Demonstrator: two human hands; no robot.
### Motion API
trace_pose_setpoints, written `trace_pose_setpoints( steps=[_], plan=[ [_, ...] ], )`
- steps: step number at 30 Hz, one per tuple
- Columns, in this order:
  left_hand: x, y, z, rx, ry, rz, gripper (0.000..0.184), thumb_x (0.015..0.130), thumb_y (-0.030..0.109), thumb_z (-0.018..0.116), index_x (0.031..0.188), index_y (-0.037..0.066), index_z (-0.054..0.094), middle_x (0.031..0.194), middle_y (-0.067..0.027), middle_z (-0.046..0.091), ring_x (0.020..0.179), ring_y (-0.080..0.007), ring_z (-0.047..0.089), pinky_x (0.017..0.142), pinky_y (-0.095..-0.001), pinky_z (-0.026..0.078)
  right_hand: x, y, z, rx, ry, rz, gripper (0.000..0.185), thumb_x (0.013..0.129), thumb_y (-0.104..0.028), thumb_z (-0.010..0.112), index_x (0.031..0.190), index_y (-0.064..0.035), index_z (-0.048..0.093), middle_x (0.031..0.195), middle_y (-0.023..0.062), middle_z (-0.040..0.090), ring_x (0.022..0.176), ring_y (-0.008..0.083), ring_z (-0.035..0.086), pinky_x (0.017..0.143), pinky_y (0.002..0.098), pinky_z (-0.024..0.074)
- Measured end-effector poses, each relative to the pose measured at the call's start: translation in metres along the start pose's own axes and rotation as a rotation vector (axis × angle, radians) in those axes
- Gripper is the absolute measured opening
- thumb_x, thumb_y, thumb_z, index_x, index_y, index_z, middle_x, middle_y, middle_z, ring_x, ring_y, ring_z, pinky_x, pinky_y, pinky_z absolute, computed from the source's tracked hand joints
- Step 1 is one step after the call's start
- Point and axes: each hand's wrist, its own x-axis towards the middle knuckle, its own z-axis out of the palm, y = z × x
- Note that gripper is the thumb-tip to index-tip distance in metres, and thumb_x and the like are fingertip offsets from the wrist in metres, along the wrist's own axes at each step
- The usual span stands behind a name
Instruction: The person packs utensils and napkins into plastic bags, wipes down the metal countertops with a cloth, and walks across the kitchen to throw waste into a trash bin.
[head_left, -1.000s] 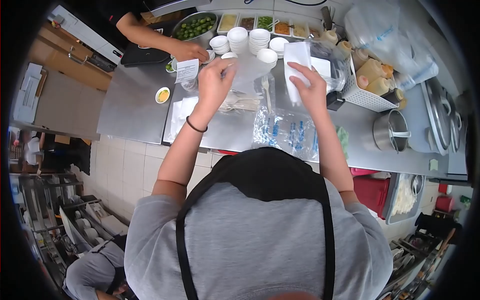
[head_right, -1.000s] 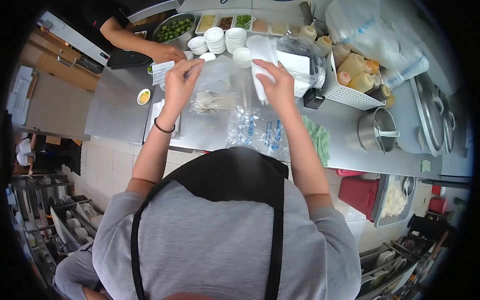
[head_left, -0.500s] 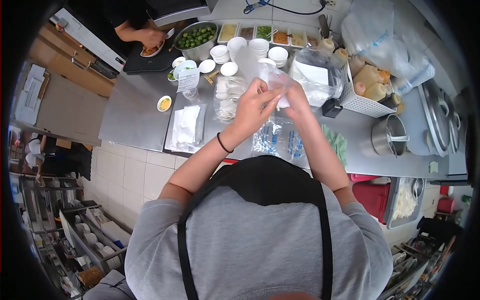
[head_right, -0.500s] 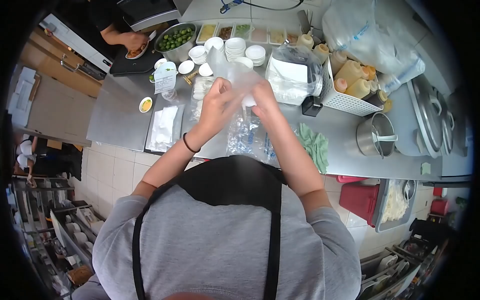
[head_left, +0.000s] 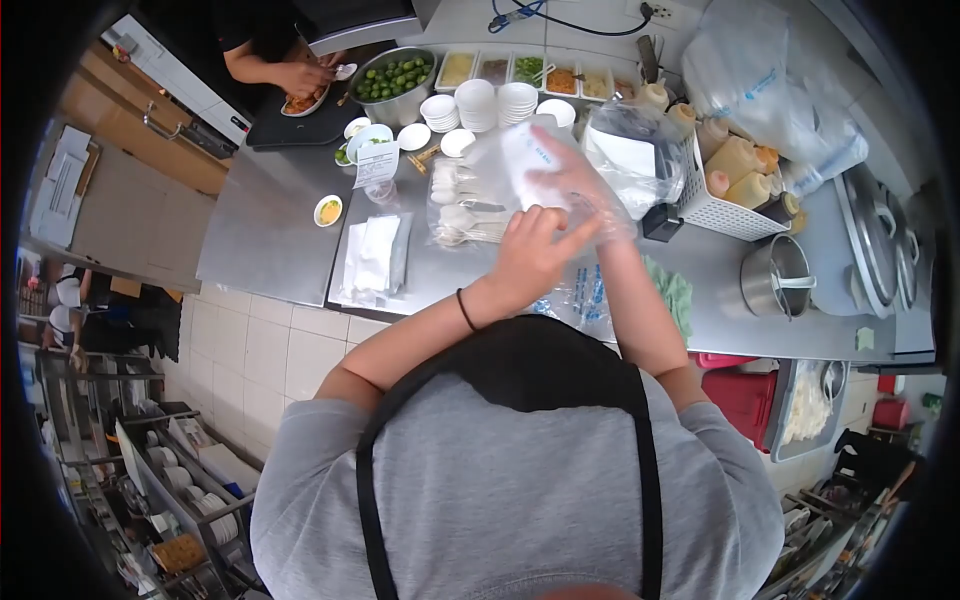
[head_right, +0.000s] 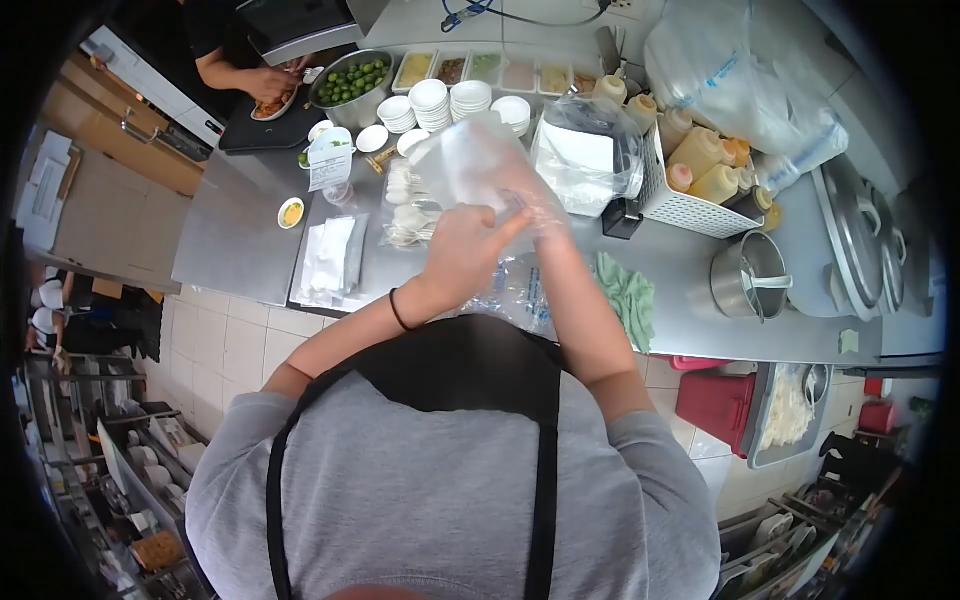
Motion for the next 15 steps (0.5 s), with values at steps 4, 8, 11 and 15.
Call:
trace_pose_setpoints(
  steps=[4,8,11,15],
  plan=[
    [-0.015,0.006,-0.016,-0.225,-0.092,0.151,0.037,0.056,0.006,0.064,0.093,0.012,0.064,0.072,-0.0058,0.049,0.066,-0.0212,0.049,0.058,-0.0307,0.041,-0.007,-0.018,-0.016,0.539,0.124,0.118,0.057,0.069,-0.009,0.056,0.123,-0.0017,0.042,0.118,0.0070,0.049,0.098,0.0118,0.051,0.081,0.0224,0.0407],
    [-0.002,0.001,-0.046,-0.426,0.001,0.137,0.036,0.059,0.005,0.065,0.094,0.007,0.062,0.076,-0.0083,0.053,0.071,-0.0233,0.053,0.065,-0.0310,0.043,-0.023,-0.014,-0.020,0.744,0.085,-0.023,0.055,0.066,-0.014,0.048,0.119,0.0017,0.046,0.115,0.0107,0.051,0.100,0.0149,0.051,0.084,0.0236,0.0397],
    [0.026,-0.055,-0.054,-0.187,0.218,-0.224,0.042,0.070,0.016,0.066,0.107,0.003,0.055,0.088,-0.0103,0.057,0.085,-0.0240,0.054,0.075,-0.0307,0.043,-0.031,-0.030,-0.032,0.687,-0.151,-0.042,0.052,0.065,-0.016,0.046,0.113,0.0026,0.051,0.114,0.0114,0.052,0.102,0.0158,0.050,0.086,0.0249,0.0392],
    [0.031,-0.119,-0.038,-1.065,-0.043,-0.890,0.038,0.080,0.023,0.059,0.109,0.000,0.052,0.101,-0.0099,0.058,0.097,-0.0192,0.053,0.082,-0.0305,0.043,-0.027,-0.026,-0.029,0.389,-0.362,-0.048,0.041,0.067,-0.007,0.047,0.106,-0.0023,0.058,0.108,0.0080,0.055,0.099,0.0170,0.050,0.085,0.0256,0.0395]
  ],
)
